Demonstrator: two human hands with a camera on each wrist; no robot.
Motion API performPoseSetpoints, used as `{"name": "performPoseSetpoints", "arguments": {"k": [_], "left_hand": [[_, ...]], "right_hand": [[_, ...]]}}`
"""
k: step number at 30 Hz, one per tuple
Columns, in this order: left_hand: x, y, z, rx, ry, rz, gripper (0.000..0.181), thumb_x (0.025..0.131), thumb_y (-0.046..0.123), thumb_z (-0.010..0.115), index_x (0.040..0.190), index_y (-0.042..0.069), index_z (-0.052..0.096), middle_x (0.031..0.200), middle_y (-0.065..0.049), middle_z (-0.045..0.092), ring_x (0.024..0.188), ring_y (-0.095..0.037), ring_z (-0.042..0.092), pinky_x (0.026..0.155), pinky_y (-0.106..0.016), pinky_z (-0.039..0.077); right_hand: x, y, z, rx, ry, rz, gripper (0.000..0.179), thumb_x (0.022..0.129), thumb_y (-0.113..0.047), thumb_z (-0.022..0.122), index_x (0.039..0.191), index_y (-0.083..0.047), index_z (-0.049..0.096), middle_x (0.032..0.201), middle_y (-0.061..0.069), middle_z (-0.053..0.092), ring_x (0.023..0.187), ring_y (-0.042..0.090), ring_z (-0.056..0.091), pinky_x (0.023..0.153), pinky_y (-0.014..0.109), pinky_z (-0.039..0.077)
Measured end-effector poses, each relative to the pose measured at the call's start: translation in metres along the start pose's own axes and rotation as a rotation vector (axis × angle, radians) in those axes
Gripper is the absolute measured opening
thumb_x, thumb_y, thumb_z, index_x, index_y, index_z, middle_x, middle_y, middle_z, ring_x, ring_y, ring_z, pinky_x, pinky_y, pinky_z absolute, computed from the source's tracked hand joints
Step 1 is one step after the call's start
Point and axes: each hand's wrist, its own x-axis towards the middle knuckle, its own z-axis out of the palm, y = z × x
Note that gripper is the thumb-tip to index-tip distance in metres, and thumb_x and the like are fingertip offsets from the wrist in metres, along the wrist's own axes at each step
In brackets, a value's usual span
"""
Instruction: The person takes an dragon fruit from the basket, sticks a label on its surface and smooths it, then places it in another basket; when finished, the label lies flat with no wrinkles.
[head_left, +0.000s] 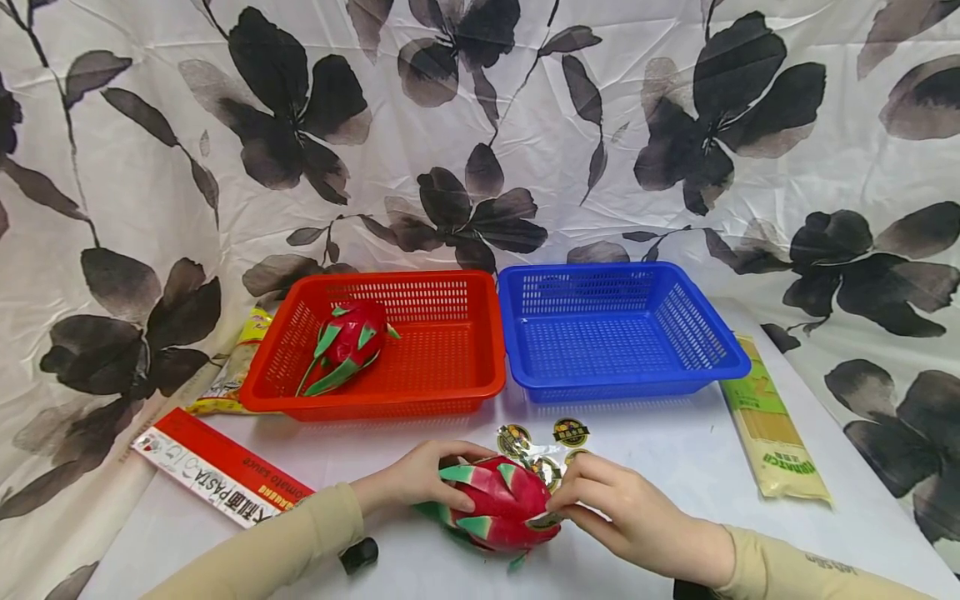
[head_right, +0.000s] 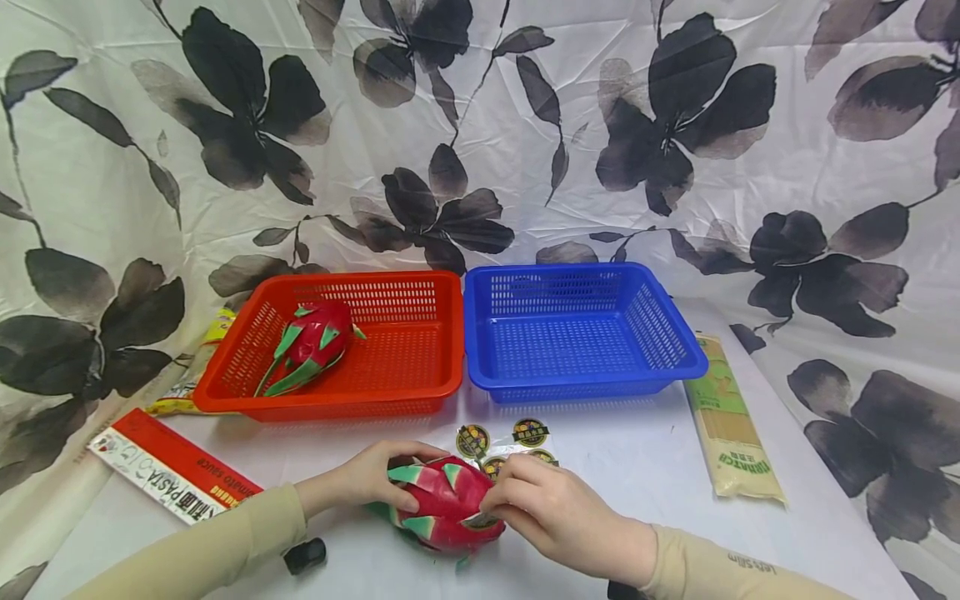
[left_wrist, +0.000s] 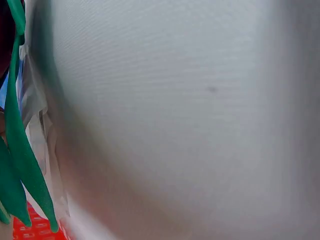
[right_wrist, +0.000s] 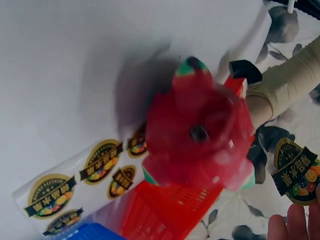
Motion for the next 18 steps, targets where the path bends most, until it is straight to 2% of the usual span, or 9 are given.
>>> {"name": "performPoseSetpoints", "arguments": {"k": [5,11,18], "left_hand": [[0.0,0.002,-0.006,-0.034,0.034,-0.025,0.057,0.073,0.031,0.078,0.125,0.023,0.057,0.117,-0.002,0.061,0.1,-0.02,0.054,0.079,-0.028,0.05],[-0.001,0.008,-0.012,-0.065,0.062,-0.043,0.057,0.074,0.028,0.077,0.126,0.018,0.057,0.119,-0.007,0.06,0.106,-0.024,0.053,0.082,-0.03,0.05],[0.0,0.016,-0.018,-0.032,0.036,0.014,0.058,0.073,0.03,0.077,0.126,0.016,0.058,0.116,-0.007,0.062,0.1,-0.026,0.056,0.078,-0.028,0.052]], "right_hand": [[-0.002,0.001,0.003,-0.018,-0.009,-0.012,0.01,0.093,-0.018,0.054,0.093,-0.016,0.064,0.087,-0.008,0.054,0.08,0.002,0.052,0.073,0.008,0.044],[-0.003,0.001,0.001,-0.009,-0.053,0.014,0.008,0.092,-0.018,0.056,0.095,-0.018,0.064,0.088,-0.008,0.055,0.08,0.001,0.052,0.074,0.008,0.044],[0.0,0.001,0.003,-0.018,-0.055,-0.002,0.007,0.091,-0.017,0.057,0.094,-0.017,0.063,0.089,-0.008,0.056,0.082,0.002,0.053,0.076,0.01,0.044]]}}
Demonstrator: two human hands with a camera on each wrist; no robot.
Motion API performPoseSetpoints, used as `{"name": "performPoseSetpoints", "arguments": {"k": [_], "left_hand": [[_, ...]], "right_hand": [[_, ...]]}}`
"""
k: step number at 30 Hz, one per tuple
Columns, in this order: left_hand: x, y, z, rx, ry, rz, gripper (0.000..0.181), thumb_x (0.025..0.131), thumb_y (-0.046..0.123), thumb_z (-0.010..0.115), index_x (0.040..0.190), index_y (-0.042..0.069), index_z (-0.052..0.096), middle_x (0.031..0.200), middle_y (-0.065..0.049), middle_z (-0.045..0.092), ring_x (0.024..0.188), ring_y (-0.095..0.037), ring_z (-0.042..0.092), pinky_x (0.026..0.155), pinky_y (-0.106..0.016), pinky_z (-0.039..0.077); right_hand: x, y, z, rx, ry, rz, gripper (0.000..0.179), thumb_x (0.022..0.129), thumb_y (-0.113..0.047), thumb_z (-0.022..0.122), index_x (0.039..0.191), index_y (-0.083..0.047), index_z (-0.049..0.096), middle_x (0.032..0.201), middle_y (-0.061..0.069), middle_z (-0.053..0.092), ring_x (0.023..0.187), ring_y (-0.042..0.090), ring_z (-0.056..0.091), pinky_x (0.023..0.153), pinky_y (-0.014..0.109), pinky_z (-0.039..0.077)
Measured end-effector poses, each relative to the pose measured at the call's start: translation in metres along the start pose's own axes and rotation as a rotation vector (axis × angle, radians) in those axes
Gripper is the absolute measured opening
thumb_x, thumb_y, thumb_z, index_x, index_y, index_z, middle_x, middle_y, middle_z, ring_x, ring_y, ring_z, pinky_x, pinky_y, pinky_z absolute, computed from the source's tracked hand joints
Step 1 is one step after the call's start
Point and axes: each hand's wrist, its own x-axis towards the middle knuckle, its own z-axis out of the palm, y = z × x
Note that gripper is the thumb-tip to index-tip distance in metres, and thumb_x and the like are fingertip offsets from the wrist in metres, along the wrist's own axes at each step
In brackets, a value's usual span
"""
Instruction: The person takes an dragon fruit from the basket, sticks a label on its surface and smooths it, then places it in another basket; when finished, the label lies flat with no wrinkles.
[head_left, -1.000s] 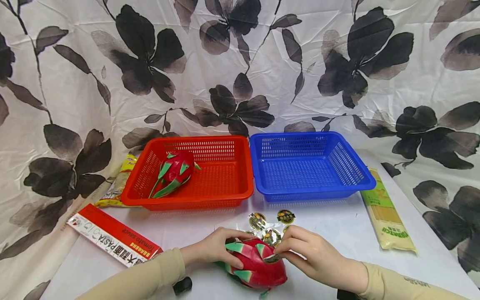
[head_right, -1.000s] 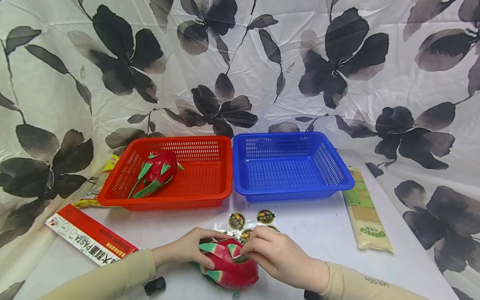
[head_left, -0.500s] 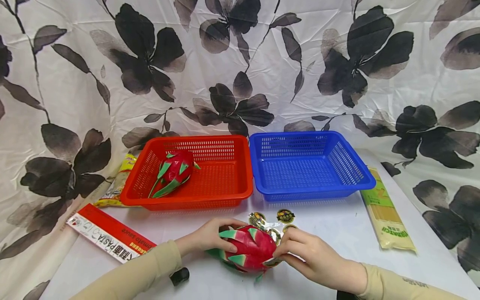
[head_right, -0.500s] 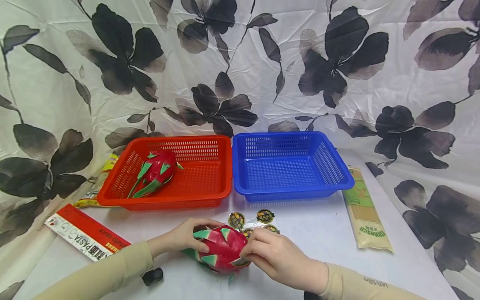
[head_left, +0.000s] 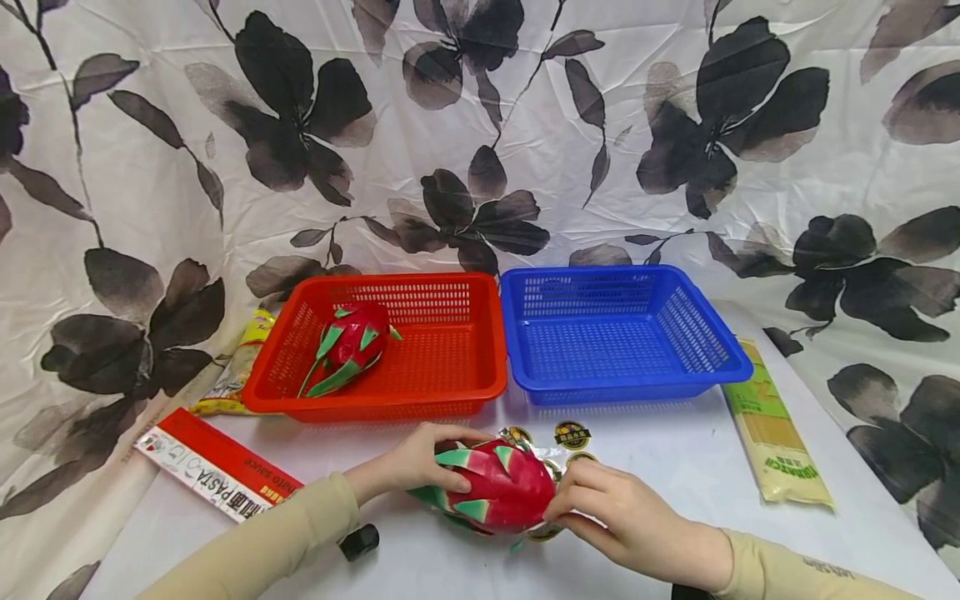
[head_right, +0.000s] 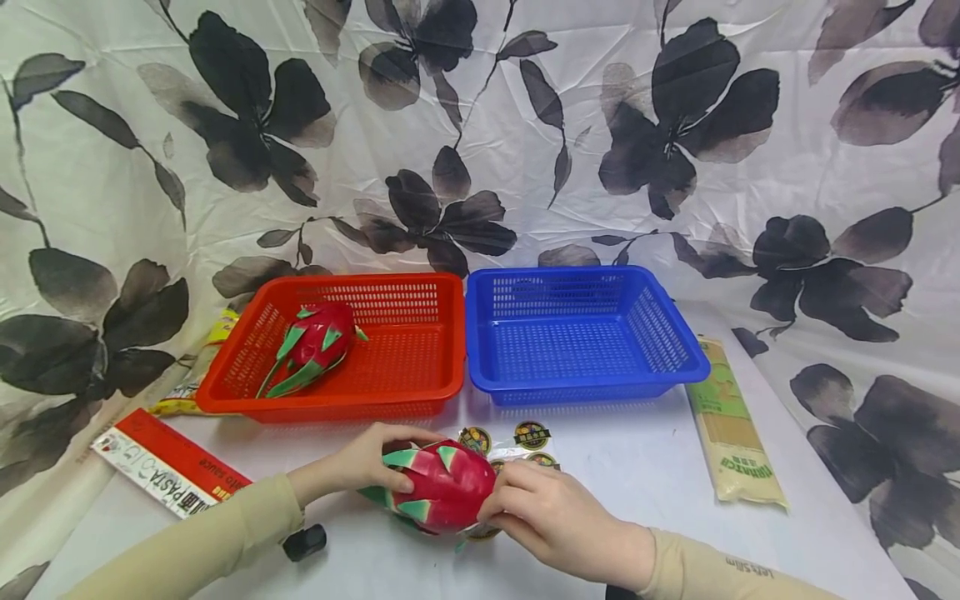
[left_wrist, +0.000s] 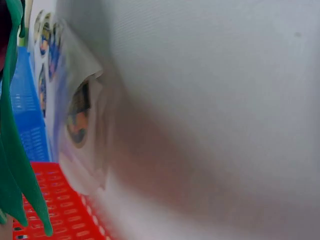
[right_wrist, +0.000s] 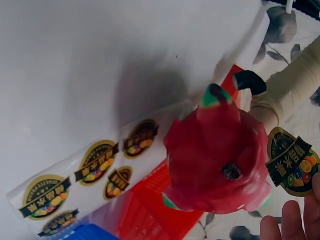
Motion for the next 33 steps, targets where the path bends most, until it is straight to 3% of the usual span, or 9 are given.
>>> {"name": "performPoseSetpoints", "arguments": {"k": [6,14,26,33], "left_hand": [[0.003,0.005,-0.002,0.027,-0.033,0.019,0.056,0.073,0.035,0.076,0.124,0.019,0.059,0.116,-0.004,0.062,0.099,-0.024,0.056,0.075,-0.027,0.053],[0.005,0.007,0.004,-0.015,-0.077,0.085,0.054,0.077,0.034,0.073,0.125,0.013,0.058,0.118,-0.01,0.062,0.097,-0.023,0.057,0.077,-0.027,0.053],[0.005,0.007,0.007,-0.025,-0.075,0.108,0.05,0.08,0.033,0.071,0.124,0.013,0.059,0.117,-0.008,0.062,0.097,-0.014,0.057,0.078,-0.026,0.052],[0.006,0.004,0.005,-0.03,-0.072,0.108,0.049,0.08,0.031,0.071,0.123,0.012,0.06,0.116,-0.009,0.063,0.098,-0.02,0.058,0.078,-0.027,0.052]], "right_hand": [[0.002,0.001,0.003,-0.023,-0.008,-0.004,0.008,0.092,-0.017,0.056,0.095,-0.017,0.064,0.089,-0.008,0.056,0.084,0.003,0.053,0.078,0.011,0.044],[0.004,0.005,0.008,-0.071,-0.026,0.009,0.007,0.091,-0.018,0.058,0.094,-0.018,0.064,0.087,-0.009,0.054,0.082,0.003,0.053,0.077,0.013,0.044],[0.004,0.009,0.012,-0.071,-0.032,0.036,0.007,0.09,-0.018,0.059,0.095,-0.017,0.063,0.086,-0.009,0.054,0.078,0.001,0.051,0.073,0.011,0.043],[0.006,0.01,0.013,-0.064,-0.019,0.022,0.007,0.089,-0.017,0.06,0.095,-0.017,0.064,0.086,-0.009,0.054,0.078,0.002,0.051,0.073,0.011,0.044]]}}
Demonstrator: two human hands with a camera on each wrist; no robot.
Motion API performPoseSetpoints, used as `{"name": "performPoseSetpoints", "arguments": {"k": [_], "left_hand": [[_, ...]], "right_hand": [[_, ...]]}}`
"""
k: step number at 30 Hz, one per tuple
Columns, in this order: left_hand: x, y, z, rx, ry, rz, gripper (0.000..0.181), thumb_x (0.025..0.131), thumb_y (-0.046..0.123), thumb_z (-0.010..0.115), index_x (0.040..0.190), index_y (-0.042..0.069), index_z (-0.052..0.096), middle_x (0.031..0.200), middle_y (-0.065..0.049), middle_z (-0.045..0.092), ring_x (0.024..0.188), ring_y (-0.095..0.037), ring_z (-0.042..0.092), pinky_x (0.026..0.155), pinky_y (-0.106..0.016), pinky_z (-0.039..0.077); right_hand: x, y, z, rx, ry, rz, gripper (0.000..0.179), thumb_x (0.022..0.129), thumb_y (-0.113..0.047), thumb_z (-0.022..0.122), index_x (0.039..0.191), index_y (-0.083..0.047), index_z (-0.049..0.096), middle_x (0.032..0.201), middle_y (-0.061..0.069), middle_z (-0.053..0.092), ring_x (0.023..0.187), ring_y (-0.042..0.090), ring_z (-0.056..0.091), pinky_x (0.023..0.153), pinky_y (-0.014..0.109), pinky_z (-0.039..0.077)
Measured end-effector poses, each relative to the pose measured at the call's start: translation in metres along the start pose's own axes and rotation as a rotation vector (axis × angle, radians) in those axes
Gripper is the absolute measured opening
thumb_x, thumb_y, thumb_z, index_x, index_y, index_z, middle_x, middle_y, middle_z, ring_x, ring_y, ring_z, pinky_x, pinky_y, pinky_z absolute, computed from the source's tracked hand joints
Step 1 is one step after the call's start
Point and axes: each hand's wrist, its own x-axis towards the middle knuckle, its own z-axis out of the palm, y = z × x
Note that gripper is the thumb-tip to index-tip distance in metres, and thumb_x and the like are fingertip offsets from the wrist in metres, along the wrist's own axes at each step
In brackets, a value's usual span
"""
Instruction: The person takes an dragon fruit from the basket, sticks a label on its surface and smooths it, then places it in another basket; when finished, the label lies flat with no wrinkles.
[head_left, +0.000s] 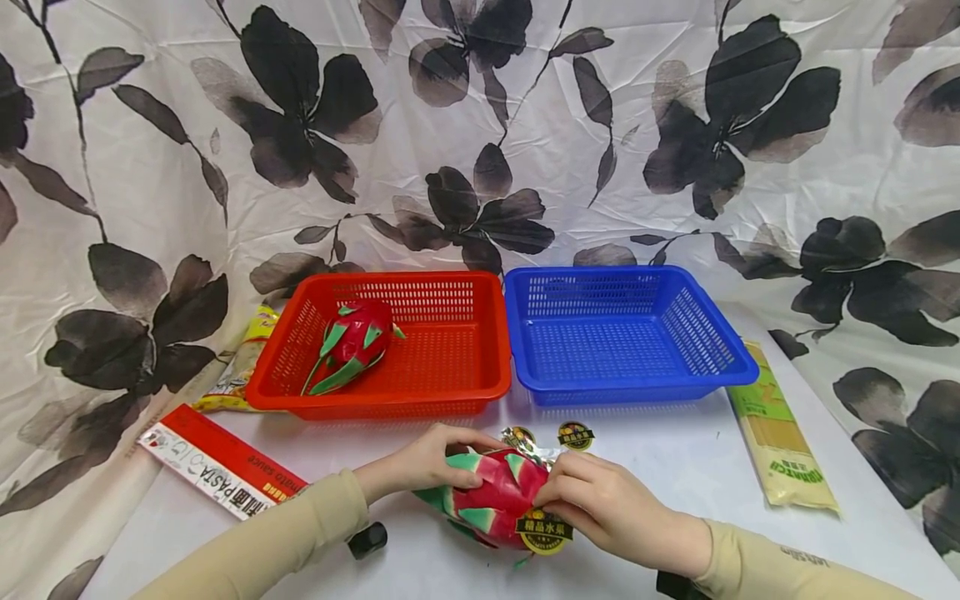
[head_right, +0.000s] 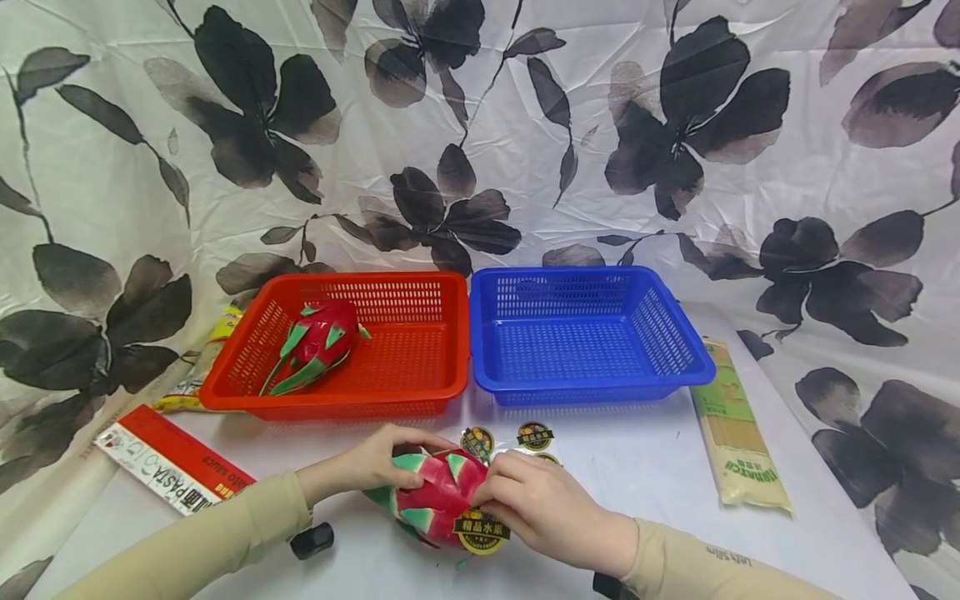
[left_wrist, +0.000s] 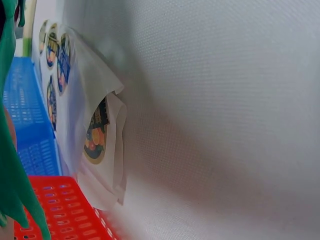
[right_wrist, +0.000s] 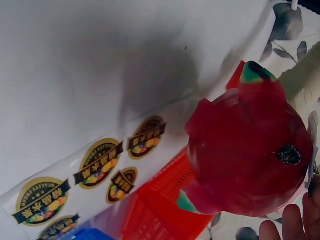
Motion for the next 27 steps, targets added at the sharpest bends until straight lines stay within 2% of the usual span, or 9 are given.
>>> {"name": "performPoseSetpoints", "arguments": {"k": [6,10,18,27], "left_hand": [[0.0004,0.0008,-0.002,0.051,0.019,-0.041,0.046,0.081,0.031,0.07,0.123,0.015,0.06,0.12,-0.005,0.062,0.102,-0.014,0.054,0.082,-0.025,0.05],[-0.0006,0.0029,-0.0034,0.07,0.031,-0.041,0.046,0.081,0.03,0.069,0.123,0.016,0.06,0.118,-0.005,0.063,0.099,-0.014,0.055,0.082,-0.026,0.049],[0.0028,0.0058,-0.0008,0.087,0.017,-0.077,0.044,0.081,0.028,0.07,0.123,0.018,0.06,0.12,-0.003,0.062,0.102,-0.014,0.054,0.082,-0.025,0.049],[0.006,0.0058,0.003,0.084,0.001,-0.047,0.044,0.081,0.032,0.069,0.123,0.02,0.06,0.121,-0.001,0.062,0.104,-0.012,0.053,0.083,-0.024,0.048]], "right_hand": [[0.0034,-0.0006,-0.001,0.001,0.04,-0.045,0.009,0.092,-0.018,0.056,0.094,-0.016,0.064,0.087,-0.008,0.055,0.079,0.002,0.052,0.073,0.012,0.044],[0.0056,-0.0014,-0.002,0.001,0.053,-0.064,0.011,0.094,-0.018,0.053,0.093,-0.016,0.064,0.087,-0.008,0.055,0.08,0.003,0.052,0.074,0.012,0.044],[0.0061,-0.0014,-0.0027,-0.002,0.025,-0.045,0.006,0.089,-0.016,0.06,0.094,-0.016,0.064,0.088,-0.007,0.055,0.081,0.004,0.053,0.076,0.013,0.045],[0.0041,0.0012,-0.0015,-0.008,0.001,-0.037,0.007,0.088,-0.016,0.061,0.094,-0.016,0.064,0.088,-0.007,0.054,0.081,0.004,0.052,0.077,0.013,0.045]]}}
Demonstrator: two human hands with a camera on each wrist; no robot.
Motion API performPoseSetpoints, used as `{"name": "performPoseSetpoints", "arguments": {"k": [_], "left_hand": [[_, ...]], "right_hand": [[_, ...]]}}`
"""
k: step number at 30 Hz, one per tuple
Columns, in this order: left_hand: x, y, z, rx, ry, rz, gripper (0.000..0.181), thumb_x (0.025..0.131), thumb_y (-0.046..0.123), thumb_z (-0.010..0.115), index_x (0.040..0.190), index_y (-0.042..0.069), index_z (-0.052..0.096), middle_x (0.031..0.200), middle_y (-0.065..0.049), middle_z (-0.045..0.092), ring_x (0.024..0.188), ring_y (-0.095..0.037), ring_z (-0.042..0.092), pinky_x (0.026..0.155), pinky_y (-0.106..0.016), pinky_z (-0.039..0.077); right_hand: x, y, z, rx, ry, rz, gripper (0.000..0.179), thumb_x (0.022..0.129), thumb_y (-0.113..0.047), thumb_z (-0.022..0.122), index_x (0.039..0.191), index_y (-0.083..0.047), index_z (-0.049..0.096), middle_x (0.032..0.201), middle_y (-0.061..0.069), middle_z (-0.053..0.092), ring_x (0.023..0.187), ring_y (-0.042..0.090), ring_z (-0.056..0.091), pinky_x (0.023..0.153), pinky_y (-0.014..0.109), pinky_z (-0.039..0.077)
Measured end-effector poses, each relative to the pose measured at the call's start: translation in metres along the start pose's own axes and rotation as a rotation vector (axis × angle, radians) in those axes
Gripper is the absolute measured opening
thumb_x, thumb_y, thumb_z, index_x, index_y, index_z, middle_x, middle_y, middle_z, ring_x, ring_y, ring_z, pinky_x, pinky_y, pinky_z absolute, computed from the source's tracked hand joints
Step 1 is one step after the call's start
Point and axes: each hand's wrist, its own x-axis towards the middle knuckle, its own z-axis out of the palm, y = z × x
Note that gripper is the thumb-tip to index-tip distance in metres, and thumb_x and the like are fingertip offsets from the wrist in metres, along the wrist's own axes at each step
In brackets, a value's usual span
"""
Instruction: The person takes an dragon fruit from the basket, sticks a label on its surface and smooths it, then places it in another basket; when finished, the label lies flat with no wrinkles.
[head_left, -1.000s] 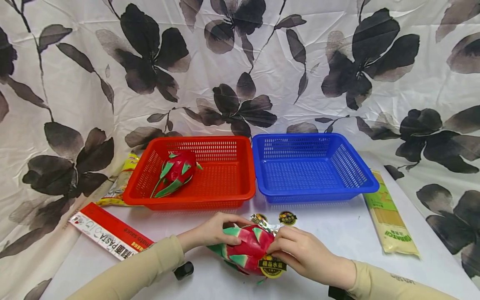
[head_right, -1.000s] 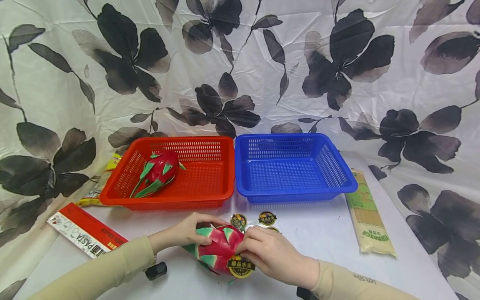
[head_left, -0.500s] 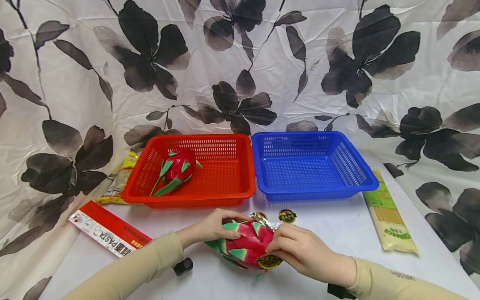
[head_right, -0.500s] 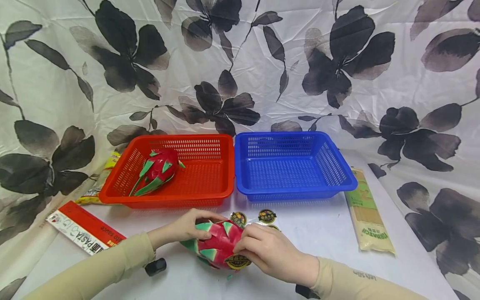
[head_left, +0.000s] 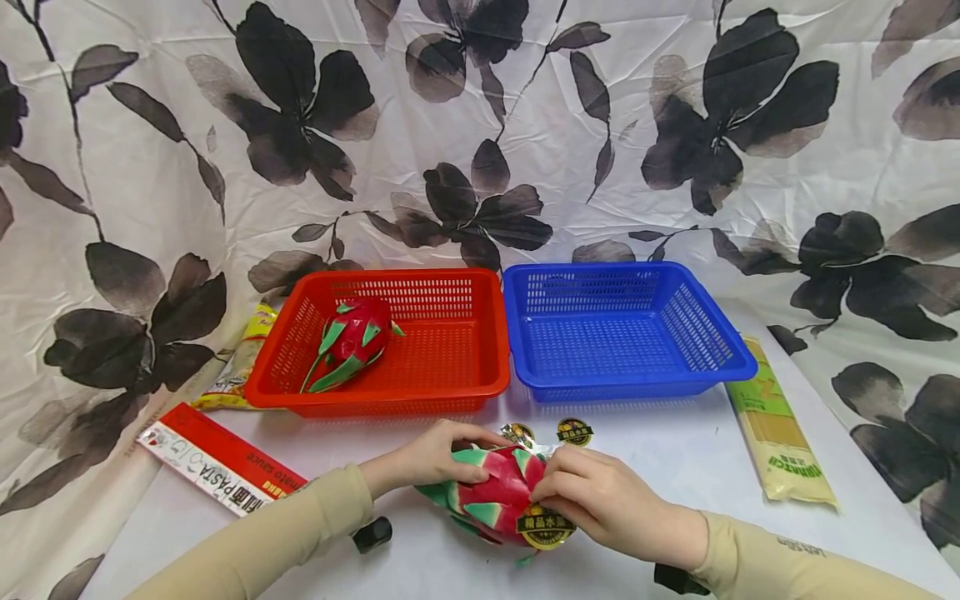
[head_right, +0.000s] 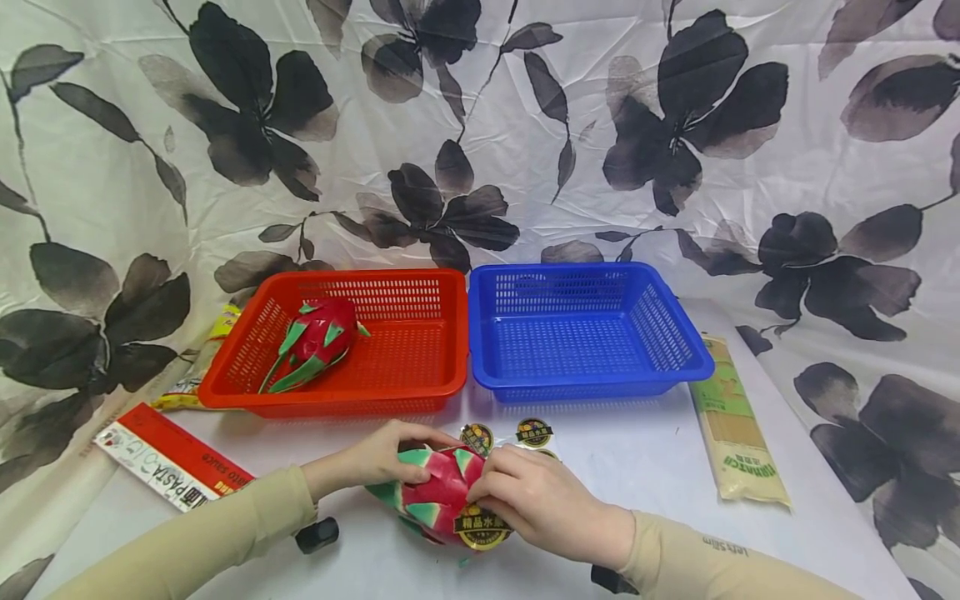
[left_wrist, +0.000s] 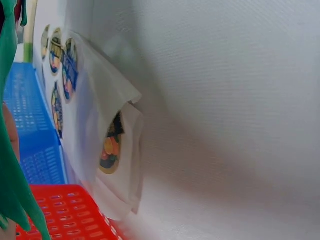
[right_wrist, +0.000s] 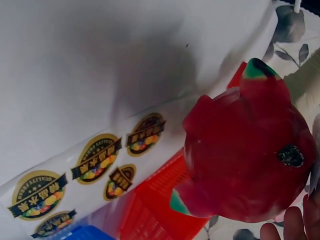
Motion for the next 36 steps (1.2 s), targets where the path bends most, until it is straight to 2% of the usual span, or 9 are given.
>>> {"name": "performPoseSetpoints", "arguments": {"k": [10,16,20,23,27,30,36], "left_hand": [[0.001,0.004,0.0,-0.015,-0.003,-0.002,0.046,0.08,0.033,0.07,0.123,0.017,0.06,0.119,-0.003,0.062,0.102,-0.012,0.054,0.082,-0.024,0.049],[-0.001,0.004,0.0,-0.027,-0.005,0.01,0.049,0.08,0.036,0.07,0.124,0.016,0.06,0.119,-0.004,0.062,0.1,-0.012,0.055,0.08,-0.024,0.05],[-0.001,0.006,-0.003,-0.018,0.006,0.036,0.048,0.08,0.034,0.07,0.123,0.014,0.06,0.118,-0.006,0.063,0.096,-0.014,0.058,0.078,-0.025,0.052],[-0.001,0.007,-0.005,0.0,0.02,0.023,0.048,0.079,0.033,0.071,0.122,0.016,0.061,0.116,-0.006,0.064,0.094,-0.016,0.059,0.076,-0.025,0.052],[-0.002,0.01,-0.007,0.026,0.023,-0.001,0.048,0.077,0.035,0.071,0.121,0.019,0.062,0.114,-0.003,0.064,0.093,-0.016,0.059,0.075,-0.025,0.052],[-0.002,0.014,-0.008,0.049,0.012,-0.01,0.049,0.076,0.039,0.072,0.121,0.023,0.062,0.114,0.0,0.064,0.092,-0.015,0.059,0.074,-0.025,0.052],[-0.002,0.021,-0.007,0.075,-0.005,-0.013,0.049,0.075,0.04,0.073,0.121,0.027,0.062,0.114,0.004,0.064,0.091,-0.012,0.058,0.075,-0.025,0.051]], "right_hand": [[0.0,0.002,0.0,-0.049,-0.015,0.017,0.008,0.089,-0.019,0.061,0.095,-0.017,0.064,0.088,-0.007,0.055,0.082,0.005,0.052,0.077,0.014,0.045],[-0.001,0.002,-0.001,-0.038,-0.014,0.068,0.013,0.087,-0.021,0.063,0.099,-0.016,0.063,0.09,-0.008,0.055,0.081,0.003,0.052,0.075,0.012,0.044],[-0.003,0.0,-0.002,-0.016,-0.019,0.172,0.02,0.086,-0.024,0.065,0.104,-0.015,0.06,0.093,-0.008,0.054,0.081,0.003,0.052,0.073,0.011,0.044],[-0.005,0.0,-0.004,0.002,-0.053,0.287,0.03,0.086,-0.028,0.064,0.112,-0.015,0.056,0.098,-0.007,0.053,0.084,0.004,0.054,0.074,0.015,0.047],[-0.006,-0.002,-0.006,0.077,-0.161,0.467,0.049,0.085,-0.039,0.063,0.124,-0.014,0.047,0.109,-0.006,0.052,0.092,0.007,0.055,0.076,0.026,0.052],[-0.006,-0.002,-0.005,0.158,-0.254,0.572,0.064,0.083,-0.049,0.061,0.133,-0.014,0.039,0.118,-0.006,0.05,0.101,0.009,0.055,0.082,0.032,0.052],[-0.006,-0.001,-0.003,0.268,-0.355,0.652,0.08,0.08,-0.055,0.062,0.141,-0.016,0.029,0.129,-0.003,0.046,0.113,0.014,0.052,0.089,0.039,0.05]]}}
